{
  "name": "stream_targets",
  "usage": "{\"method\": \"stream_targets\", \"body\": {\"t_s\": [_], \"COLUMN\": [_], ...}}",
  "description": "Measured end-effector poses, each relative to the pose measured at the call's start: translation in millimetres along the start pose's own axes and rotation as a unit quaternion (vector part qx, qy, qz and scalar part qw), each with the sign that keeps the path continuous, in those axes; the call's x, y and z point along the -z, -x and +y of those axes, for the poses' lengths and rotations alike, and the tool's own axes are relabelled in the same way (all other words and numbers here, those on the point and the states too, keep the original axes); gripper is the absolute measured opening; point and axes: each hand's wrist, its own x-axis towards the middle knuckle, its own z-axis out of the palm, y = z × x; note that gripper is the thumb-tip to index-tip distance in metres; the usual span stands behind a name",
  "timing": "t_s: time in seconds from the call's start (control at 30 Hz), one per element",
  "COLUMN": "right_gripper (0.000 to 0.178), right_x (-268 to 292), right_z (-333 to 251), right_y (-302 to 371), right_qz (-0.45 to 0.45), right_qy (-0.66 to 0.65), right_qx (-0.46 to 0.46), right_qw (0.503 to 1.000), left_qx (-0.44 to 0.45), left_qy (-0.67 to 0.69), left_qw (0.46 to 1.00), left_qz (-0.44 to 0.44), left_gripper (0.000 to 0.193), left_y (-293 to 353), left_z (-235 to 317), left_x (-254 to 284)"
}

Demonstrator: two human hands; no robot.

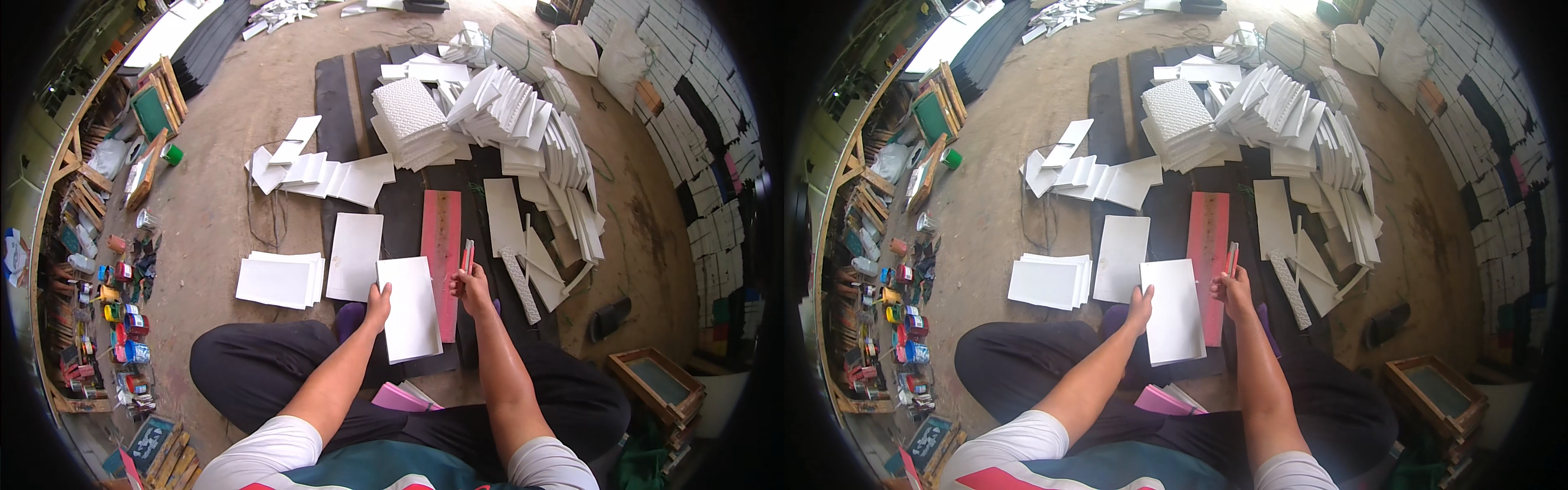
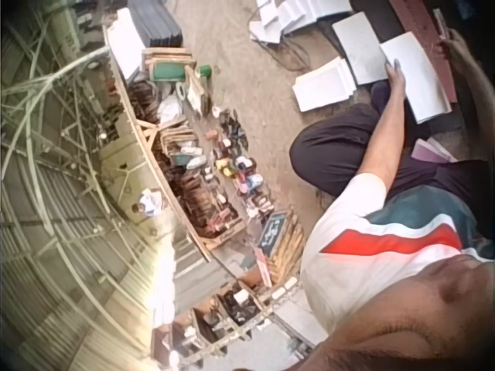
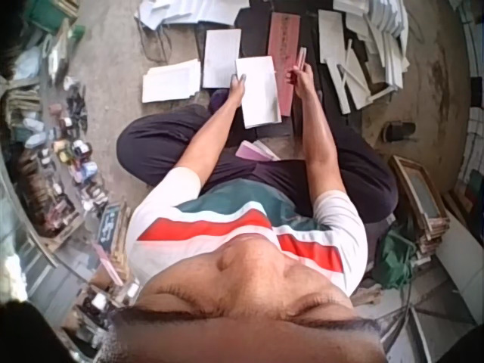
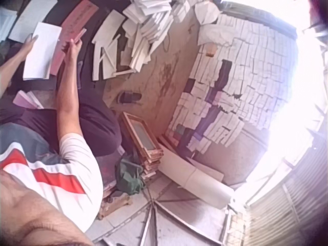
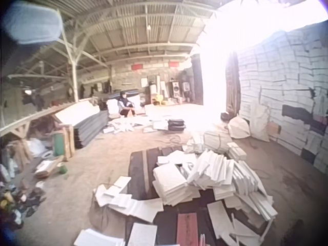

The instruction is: The person sits on the floor and uses a utility knife to cut white foam sheets into smaller rectangular pieces. They repeatedly pick up sheets, align them, score the material, and separate the cut sections, stacking the finished pieces nearby.

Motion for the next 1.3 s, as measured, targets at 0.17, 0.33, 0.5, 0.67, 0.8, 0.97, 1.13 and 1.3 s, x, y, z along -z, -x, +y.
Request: {"method": "stream_targets", "body": {"t_s": [0.17,0.33,0.5,0.67,0.8,0.97,1.13,1.3], "right_gripper": [0.038,0.034,0.028,0.022,0.018,0.015,0.021,0.027], "right_x": [19,27,28,12,12,17,23,32], "right_z": [6,11,21,20,23,18,22,33], "right_y": [4,-1,-9,-4,-5,-5,-6,-20], "right_qz": [-0.051,-0.129,-0.126,-0.072,-0.068,-0.036,0.087,0.197], "right_qy": [-0.068,-0.08,-0.027,0.02,0.014,0.006,0.034,0.302], "right_qx": [-0.027,-0.051,-0.015,0.004,0.01,-0.029,-0.006,0.045], "right_qw": [0.996,0.987,0.992,0.997,0.998,0.999,0.996,0.932], "left_qx": [0.013,0.022,0.018,-0.007,-0.1,-0.021,-0.009,-0.037], "left_qy": [-0.051,-0.089,-0.081,-0.111,-0.096,-0.015,0.017,-0.075], "left_qw": [0.999,0.995,0.992,0.988,0.99,0.999,0.999,0.996], "left_qz": [-0.006,-0.028,-0.098,-0.109,-0.033,-0.034,-0.036,-0.043], "left_gripper": [0.043,0.061,0.081,0.083,0.042,0.042,0.044,0.044], "left_y": [-3,-11,-13,-15,-23,-34,-50,-66], "left_z": [-24,-22,-2,12,-7,-14,-9,15], "left_x": [-9,-12,-22,-34,-46,-39,-40,-51]}}
